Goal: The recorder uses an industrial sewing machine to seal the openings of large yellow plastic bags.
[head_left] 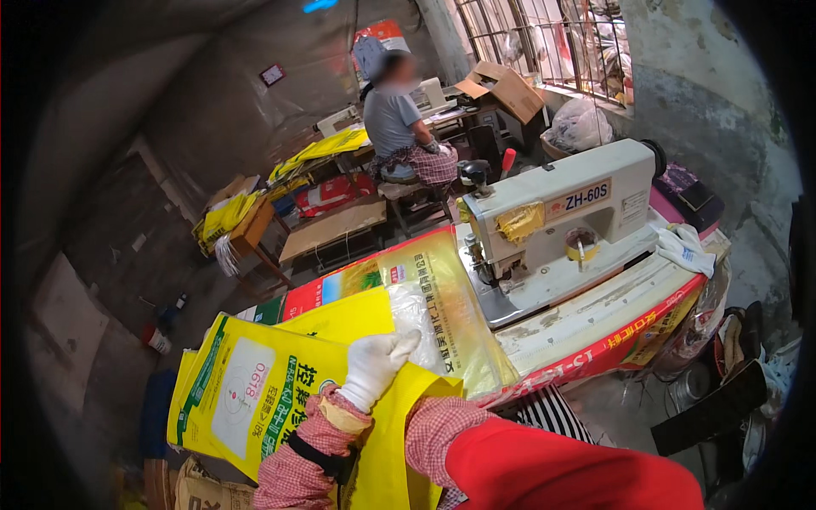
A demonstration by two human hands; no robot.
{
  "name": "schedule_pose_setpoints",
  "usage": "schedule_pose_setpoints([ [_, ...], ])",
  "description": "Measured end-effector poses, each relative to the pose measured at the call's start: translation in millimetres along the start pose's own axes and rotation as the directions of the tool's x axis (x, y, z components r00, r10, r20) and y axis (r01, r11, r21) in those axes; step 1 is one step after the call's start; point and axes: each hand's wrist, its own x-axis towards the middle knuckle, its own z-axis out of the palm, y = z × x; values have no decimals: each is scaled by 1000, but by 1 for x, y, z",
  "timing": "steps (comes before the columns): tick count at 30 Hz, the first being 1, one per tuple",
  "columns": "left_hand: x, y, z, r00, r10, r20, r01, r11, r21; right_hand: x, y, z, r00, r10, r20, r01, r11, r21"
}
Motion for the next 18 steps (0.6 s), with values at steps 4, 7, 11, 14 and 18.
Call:
schedule_pose_setpoints([
  [4,-26,-2,-24,870,344,-354,-341,937,75,-52,3,-2,1000,9,4,-9,1000,-24],
  [7,-82,-34,-62,858,140,-495,-171,985,-18,-110,-1,-19,1000,-9,-13,8,999,-44],
  [11,-202,-80,-93,632,-260,-730,308,949,-71,-204,-8,-56,970,-137,-199,144,989,23],
  [14,-290,-70,-76,462,-309,-831,609,792,44,-257,3,-88,810,-384,-443,554,751,361],
  [18,-348,-19,-18,73,-997,14,488,24,-872,-264,18,-117,712,160,-684,308,804,509],
])
